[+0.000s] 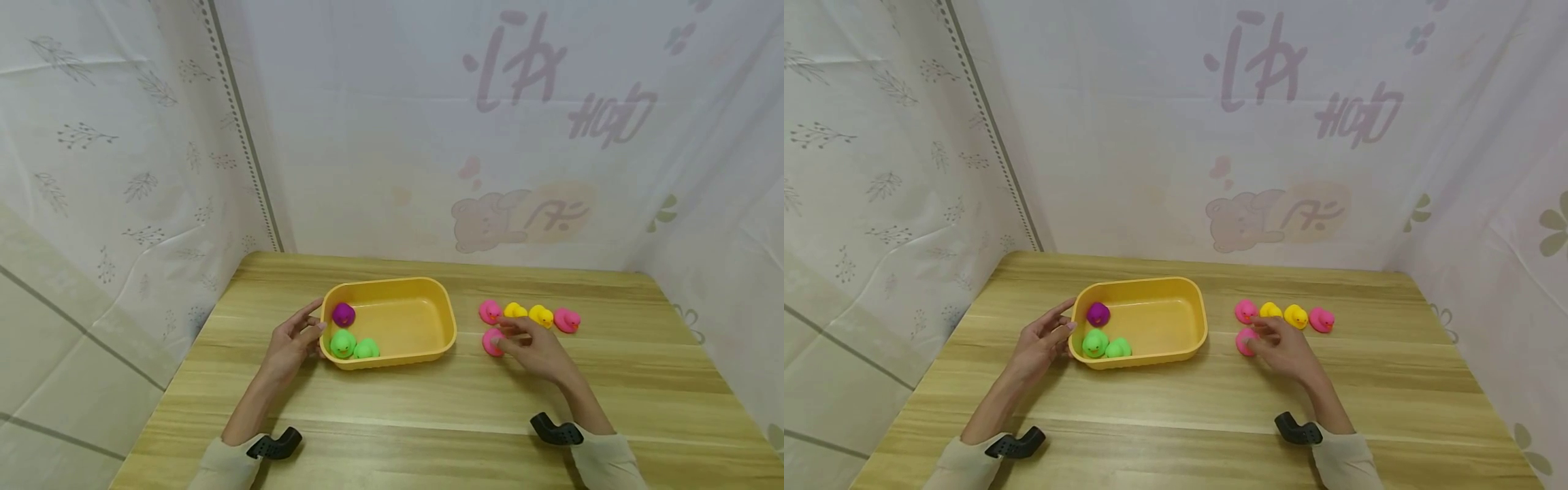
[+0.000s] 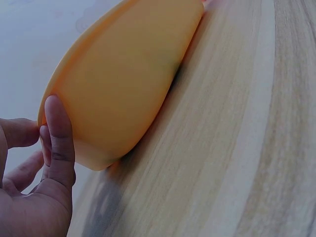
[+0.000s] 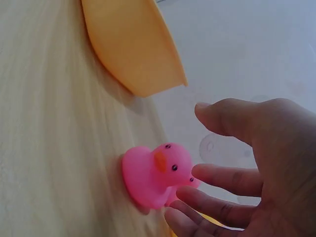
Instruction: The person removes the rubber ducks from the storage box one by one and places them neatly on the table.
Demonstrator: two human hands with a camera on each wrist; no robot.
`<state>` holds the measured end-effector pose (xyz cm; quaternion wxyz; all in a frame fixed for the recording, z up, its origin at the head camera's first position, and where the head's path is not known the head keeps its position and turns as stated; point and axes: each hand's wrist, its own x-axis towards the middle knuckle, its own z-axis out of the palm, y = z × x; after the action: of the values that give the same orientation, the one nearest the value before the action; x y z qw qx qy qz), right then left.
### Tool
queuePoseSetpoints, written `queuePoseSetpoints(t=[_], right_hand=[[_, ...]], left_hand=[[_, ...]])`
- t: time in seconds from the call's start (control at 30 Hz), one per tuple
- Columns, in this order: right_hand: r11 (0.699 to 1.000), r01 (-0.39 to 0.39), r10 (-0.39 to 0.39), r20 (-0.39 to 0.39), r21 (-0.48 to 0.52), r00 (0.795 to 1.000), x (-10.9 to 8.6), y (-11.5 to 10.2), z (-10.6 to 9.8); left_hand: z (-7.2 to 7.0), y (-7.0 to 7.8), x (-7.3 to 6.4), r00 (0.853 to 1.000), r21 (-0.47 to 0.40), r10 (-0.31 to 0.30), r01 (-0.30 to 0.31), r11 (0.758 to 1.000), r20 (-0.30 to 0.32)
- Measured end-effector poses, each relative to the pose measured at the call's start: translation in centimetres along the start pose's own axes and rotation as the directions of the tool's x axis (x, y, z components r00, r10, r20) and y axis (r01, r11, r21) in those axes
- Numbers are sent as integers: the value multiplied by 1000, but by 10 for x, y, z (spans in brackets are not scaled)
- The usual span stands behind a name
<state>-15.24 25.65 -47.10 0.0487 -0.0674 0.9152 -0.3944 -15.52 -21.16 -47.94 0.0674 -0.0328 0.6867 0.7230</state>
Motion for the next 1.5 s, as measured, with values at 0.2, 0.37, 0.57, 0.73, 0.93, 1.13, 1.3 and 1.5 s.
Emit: queuePoseSetpoints(t=[0.2,0.37,0.57,0.73,0.93,1.13,1.3,1.5], right_hand=[[998,50,-50,-2,37,999,1,-9,-1],[995,71,-72,9,71,997,1,-19,-2],[987,127,-127,0,101,992,3,-34,1],[981,160,-161,-2,107,987,5,-48,5],[979,180,-182,8,93,983,8,-64,11],[971,206,-210,23,125,977,12,-77,19],[954,258,-267,41,153,963,17,-86,27],[945,283,-296,65,162,953,23,-98,35]], left_hand=[[0,0,-1,1000,-1,5,-5,1000,4],[1,0,-1,1000,-11,5,-5,1000,6],[0,-1,0,1000,-11,6,-6,1000,5],[0,-2,1,1000,-19,3,-3,1000,1],[-1,-1,1,1000,-10,6,-6,1000,2],[0,-1,1,1000,-16,-3,3,1000,6],[0,-1,1,1000,-21,-3,4,1000,6],[0,0,-1,1000,-10,-3,3,1000,5]])
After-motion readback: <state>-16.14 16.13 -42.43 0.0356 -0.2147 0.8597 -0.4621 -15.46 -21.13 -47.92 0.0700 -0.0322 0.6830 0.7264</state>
